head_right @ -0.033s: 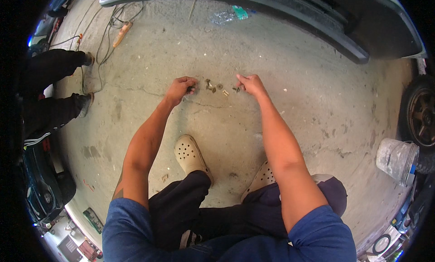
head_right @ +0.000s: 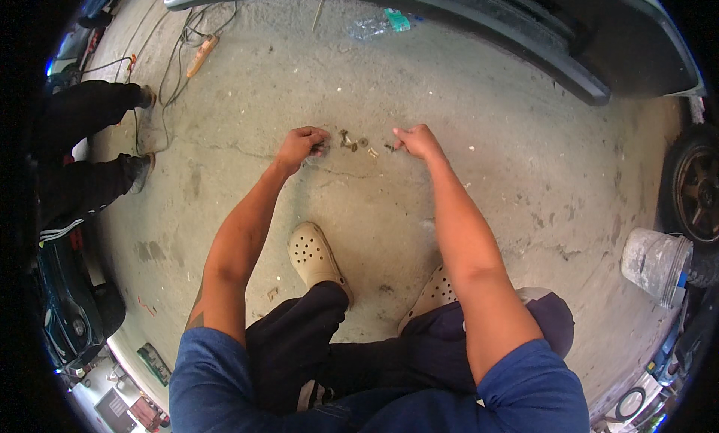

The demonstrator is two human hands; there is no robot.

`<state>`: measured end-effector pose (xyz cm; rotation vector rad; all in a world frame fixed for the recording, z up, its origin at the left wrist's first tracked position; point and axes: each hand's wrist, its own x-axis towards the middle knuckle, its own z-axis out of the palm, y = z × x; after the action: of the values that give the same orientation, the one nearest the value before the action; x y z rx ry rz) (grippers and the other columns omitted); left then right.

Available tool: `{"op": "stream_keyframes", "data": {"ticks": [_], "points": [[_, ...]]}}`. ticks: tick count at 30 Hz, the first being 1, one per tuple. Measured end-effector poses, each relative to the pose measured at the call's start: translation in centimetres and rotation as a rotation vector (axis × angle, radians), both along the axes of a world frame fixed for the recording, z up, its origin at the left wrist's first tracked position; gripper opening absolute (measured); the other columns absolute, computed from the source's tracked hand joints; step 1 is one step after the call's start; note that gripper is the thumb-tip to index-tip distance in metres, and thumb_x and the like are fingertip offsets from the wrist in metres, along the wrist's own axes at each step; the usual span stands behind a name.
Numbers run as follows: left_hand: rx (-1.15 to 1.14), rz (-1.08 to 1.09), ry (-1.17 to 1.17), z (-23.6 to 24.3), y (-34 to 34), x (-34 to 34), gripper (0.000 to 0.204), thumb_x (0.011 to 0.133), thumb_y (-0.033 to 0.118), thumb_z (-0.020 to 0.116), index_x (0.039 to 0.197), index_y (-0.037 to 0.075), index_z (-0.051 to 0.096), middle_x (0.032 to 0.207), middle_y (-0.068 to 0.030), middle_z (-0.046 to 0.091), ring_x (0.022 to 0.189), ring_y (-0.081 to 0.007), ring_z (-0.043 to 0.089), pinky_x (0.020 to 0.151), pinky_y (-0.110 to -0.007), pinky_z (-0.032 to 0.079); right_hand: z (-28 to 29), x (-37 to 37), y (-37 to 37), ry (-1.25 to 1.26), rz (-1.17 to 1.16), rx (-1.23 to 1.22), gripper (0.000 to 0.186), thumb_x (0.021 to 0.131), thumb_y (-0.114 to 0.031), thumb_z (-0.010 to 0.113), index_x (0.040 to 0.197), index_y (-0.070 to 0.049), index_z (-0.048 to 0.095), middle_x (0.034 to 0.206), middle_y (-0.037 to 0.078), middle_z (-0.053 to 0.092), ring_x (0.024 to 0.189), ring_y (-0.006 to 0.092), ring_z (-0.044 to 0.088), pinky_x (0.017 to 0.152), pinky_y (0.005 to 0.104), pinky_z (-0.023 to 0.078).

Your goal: The person kneels beside a dark green car and uses a red plastic trim tool to pry and adjust the front bumper near the wheel arch. They then gather small plastic fasteners from the floor, sort them, and insert them into the bumper to secure it. A green toolbox is opened and tools are handled during the process.

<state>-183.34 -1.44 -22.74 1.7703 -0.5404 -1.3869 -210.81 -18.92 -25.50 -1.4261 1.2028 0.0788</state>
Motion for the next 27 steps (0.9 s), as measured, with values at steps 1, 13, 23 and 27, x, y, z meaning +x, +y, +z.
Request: {"op": "stream_keyframes", "data": {"ticks": [1,13,23,27], "points": [[-0.016,0.000,-0.010,-0.2,0.0,-0.3,0.023,0.099,0.008,0.059,0.116,-0.002,0.071,0.097,-0.0080,0.070,0.085,-0.0148,0.064,0.073,-0.029,0.056,-0.5,-0.3,-0.3,0.147,0.099,-0.072,0.040,0.095,-0.042,0.068,0.080,-0.006,0.076,0.064,0.003,0.063,0.055,0.0175,0.055,0.056,0.0348,0.047],[-0.108,-0.109,-0.055,-0.8,-2.5,-4.1,0.028,0.099,0.004,0.058,0.123,-0.008,0.066,0.100,-0.0134,0.074,0.082,-0.0168,0.069,0.075,-0.030,0.058,-1.5,3.5,3.6,0.262,0.145,-0.331,0.038,0.097,-0.040,0.064,0.082,-0.011,0.083,0.090,0.008,0.079,0.085,0.0275,0.072,0.087,0.0397,0.055],[-0.046,-0.173,0.097,12.3,-0.9,-0.5,0.027,0.099,0.007,0.058,0.121,-0.005,0.067,0.103,-0.0110,0.072,0.087,-0.0170,0.068,0.083,-0.032,0.058,5.7,3.7,2.9,-0.289,-0.395,0.141,0.047,0.102,-0.049,0.060,0.081,-0.008,0.070,0.067,0.001,0.062,0.062,0.0119,0.057,0.058,0.0292,0.046],[-0.054,-0.155,0.268,23.9,2.5,-0.7,0.030,0.096,0.007,0.062,0.123,-0.004,0.068,0.107,-0.0123,0.072,0.093,-0.0197,0.070,0.089,-0.034,0.058,14.1,2.4,7.8,-0.470,-0.522,0.294,0.046,0.103,-0.049,0.060,0.077,-0.011,0.063,0.066,-0.001,0.058,0.056,0.0103,0.053,0.050,0.0271,0.038]]}}
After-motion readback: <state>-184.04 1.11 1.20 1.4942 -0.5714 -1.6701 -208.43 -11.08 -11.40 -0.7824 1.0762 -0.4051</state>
